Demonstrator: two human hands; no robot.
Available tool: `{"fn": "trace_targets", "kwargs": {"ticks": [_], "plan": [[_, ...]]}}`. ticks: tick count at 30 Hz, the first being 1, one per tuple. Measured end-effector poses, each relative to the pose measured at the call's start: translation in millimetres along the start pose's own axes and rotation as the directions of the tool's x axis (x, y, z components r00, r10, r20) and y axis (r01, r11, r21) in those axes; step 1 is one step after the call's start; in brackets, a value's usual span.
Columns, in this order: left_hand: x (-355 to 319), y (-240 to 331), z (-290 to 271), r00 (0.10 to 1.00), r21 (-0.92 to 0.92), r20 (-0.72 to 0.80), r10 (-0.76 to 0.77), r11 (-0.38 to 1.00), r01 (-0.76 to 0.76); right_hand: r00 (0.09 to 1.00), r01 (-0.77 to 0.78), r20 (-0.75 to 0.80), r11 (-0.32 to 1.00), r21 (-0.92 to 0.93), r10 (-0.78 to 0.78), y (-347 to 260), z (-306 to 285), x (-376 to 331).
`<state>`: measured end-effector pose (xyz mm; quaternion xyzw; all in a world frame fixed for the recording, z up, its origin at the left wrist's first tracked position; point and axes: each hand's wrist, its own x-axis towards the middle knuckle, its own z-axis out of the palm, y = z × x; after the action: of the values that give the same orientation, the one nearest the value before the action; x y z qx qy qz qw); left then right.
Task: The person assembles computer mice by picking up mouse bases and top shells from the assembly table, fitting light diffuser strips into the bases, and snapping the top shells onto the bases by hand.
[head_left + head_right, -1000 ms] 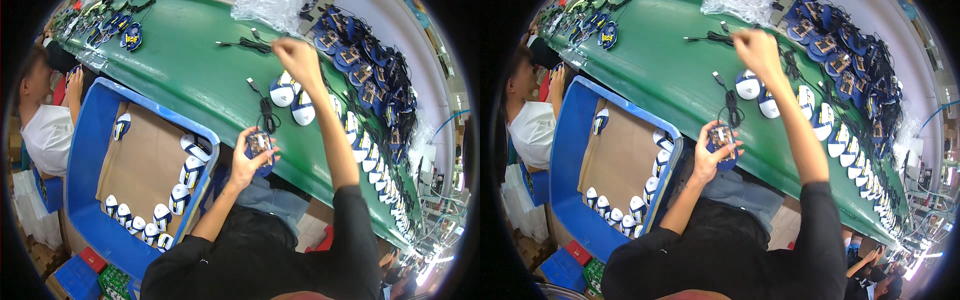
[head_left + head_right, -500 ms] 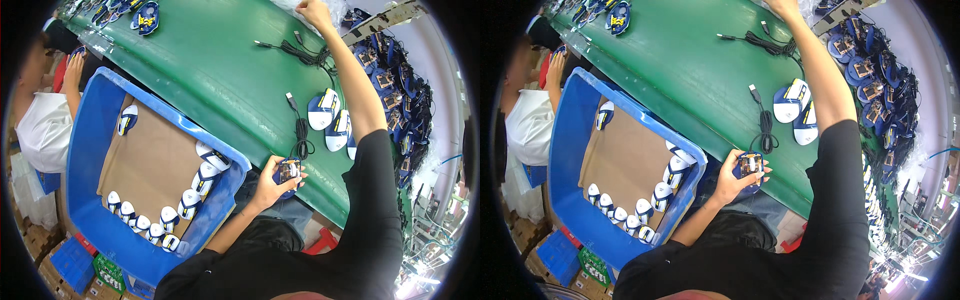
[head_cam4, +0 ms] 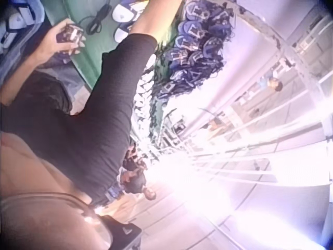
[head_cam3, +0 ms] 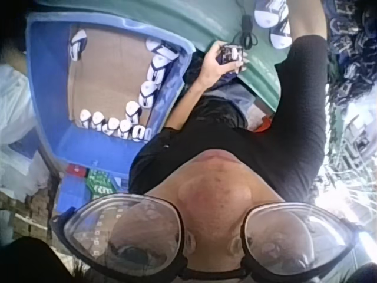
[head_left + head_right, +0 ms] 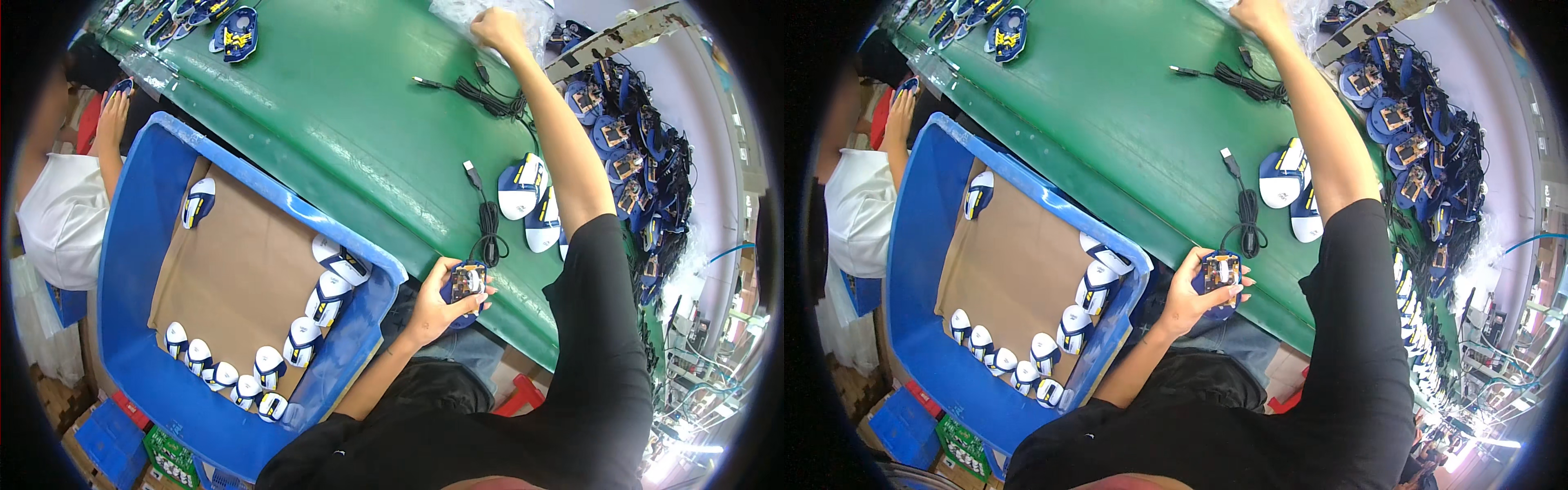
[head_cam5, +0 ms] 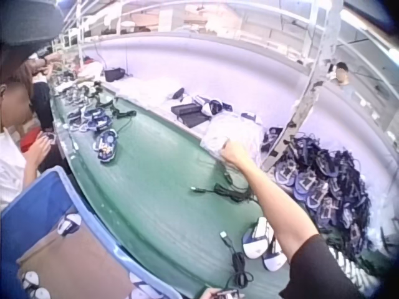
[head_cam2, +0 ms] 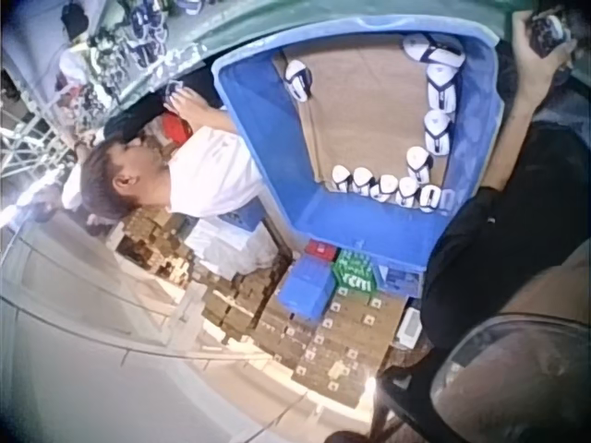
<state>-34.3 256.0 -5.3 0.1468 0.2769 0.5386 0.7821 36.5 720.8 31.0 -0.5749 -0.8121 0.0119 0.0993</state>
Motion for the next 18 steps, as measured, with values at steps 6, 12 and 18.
{"fn": "trace_targets", "kwargs": {"ticks": [6, 12, 18], "plan": [[-1, 1, -4, 1.0, -0.019, 0.017, -0.004, 1.0, 0.004, 1.0, -0.002, -0.021, 0.999, 0.048, 0.003, 4, 19, -6], [1, 0, 0, 0.998, -0.033, 0.057, 0.007, 0.999, -0.005, 0.96, -0.03, -0.281, 0.994, -0.105, -0.001, 22, 30, 2], [-2, 2, -6, 0.999, -0.015, 0.036, 0.012, 1.0, -0.012, 0.989, 0.06, -0.125, 0.984, -0.171, -0.082, 0, 28, -6]]}}
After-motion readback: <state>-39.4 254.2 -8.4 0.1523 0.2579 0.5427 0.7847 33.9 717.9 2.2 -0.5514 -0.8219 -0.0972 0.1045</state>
